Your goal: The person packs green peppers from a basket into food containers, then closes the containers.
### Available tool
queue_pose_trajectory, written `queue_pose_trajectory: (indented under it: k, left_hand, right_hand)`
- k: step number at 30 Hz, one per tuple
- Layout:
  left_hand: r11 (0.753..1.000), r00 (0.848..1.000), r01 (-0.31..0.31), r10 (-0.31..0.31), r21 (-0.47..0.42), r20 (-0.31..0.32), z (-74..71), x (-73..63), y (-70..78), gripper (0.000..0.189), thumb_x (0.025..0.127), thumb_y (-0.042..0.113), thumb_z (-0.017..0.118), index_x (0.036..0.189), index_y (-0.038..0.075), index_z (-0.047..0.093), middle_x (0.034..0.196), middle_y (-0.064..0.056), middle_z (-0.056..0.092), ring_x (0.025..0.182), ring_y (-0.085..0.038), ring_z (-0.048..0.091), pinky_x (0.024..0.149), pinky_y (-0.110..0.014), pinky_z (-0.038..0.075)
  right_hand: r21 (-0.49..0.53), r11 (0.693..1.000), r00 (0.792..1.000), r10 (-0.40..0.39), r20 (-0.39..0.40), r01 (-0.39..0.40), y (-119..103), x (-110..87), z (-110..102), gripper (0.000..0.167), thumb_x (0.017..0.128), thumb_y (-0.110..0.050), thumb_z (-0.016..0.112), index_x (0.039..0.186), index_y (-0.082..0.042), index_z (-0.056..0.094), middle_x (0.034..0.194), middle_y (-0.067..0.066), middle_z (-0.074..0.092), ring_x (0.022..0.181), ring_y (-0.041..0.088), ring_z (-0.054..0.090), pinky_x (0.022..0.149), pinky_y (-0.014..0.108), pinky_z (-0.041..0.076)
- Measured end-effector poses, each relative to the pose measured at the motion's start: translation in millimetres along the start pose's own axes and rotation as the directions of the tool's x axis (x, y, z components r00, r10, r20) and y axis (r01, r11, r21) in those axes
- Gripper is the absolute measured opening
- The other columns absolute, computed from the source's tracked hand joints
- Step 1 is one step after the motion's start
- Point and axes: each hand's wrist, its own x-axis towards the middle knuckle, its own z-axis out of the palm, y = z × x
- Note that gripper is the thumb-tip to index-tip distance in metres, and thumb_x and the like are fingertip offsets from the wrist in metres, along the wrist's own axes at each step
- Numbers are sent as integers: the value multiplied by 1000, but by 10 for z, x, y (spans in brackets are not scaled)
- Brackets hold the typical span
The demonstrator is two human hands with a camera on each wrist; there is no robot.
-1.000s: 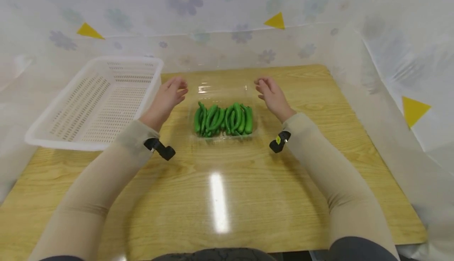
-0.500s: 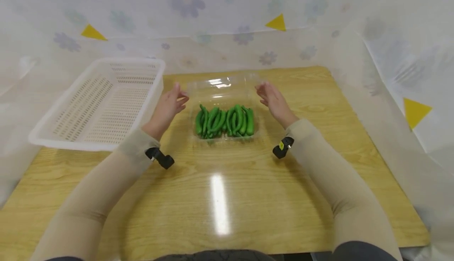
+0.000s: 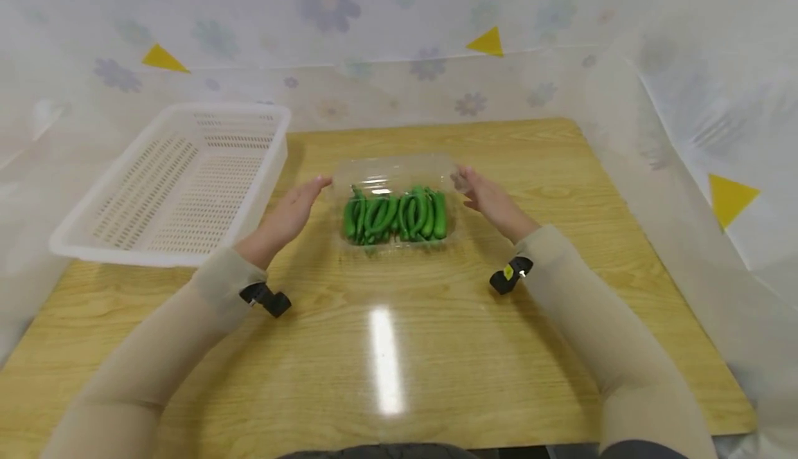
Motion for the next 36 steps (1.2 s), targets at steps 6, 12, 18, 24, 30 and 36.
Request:
queue_pose_trajectory:
  k: [6,12,18,24,30,36]
  left_hand:
    - [995,993,-1,-11,98,119,27,-84,-38,64,99,50,24,148,8,24,152,-12,19,139,-29,14,111,-46,13]
    - [995,987,-30,15,94,163,45,-168,-89,54,101,32,40,146,6,26,151,-15,22,134,-34,27,104,-50,27]
    - [995,975,90,-96,39,199,82,-251,-146,68,97,34,49,148,4,14,141,-18,38,117,-32,51,93,-47,42]
    - [965,942,231,-191,-121,278,151,-277,-197,50,99,33,44,132,-5,41,115,-22,59,91,-27,65,74,-38,51]
    - [915,917,315,-225,-252,328,217,-273,-236,46,100,33,42,113,-10,54,95,-16,67,79,-20,67,66,-32,52]
    - [871,920,336,-222,-359,324,264,-249,-245,44,100,29,43,114,-12,53,87,-8,68,80,-18,67,67,-27,52]
  right_hand:
    - [-152,986,996,70,63,-60,53,-109,21,63,98,-53,24,151,-21,8,155,8,9,138,33,19,106,53,23]
    - [-183,979,990,112,84,-95,77,-206,68,65,99,-46,35,151,-16,9,154,9,12,136,33,23,104,52,28]
    - [-155,983,989,112,99,-96,45,-354,73,64,101,-35,39,150,-6,8,149,23,22,130,38,32,100,54,32]
    - [-122,978,978,183,96,-171,13,-441,139,61,101,-34,40,145,4,21,129,29,47,106,35,57,90,45,45]
    - [43,968,964,240,119,-246,11,-442,221,55,102,-28,37,140,11,26,104,25,63,87,22,66,81,38,51]
    - [196,948,965,227,132,-250,-4,-452,263,50,102,-16,36,139,15,22,95,12,68,83,15,67,80,33,52]
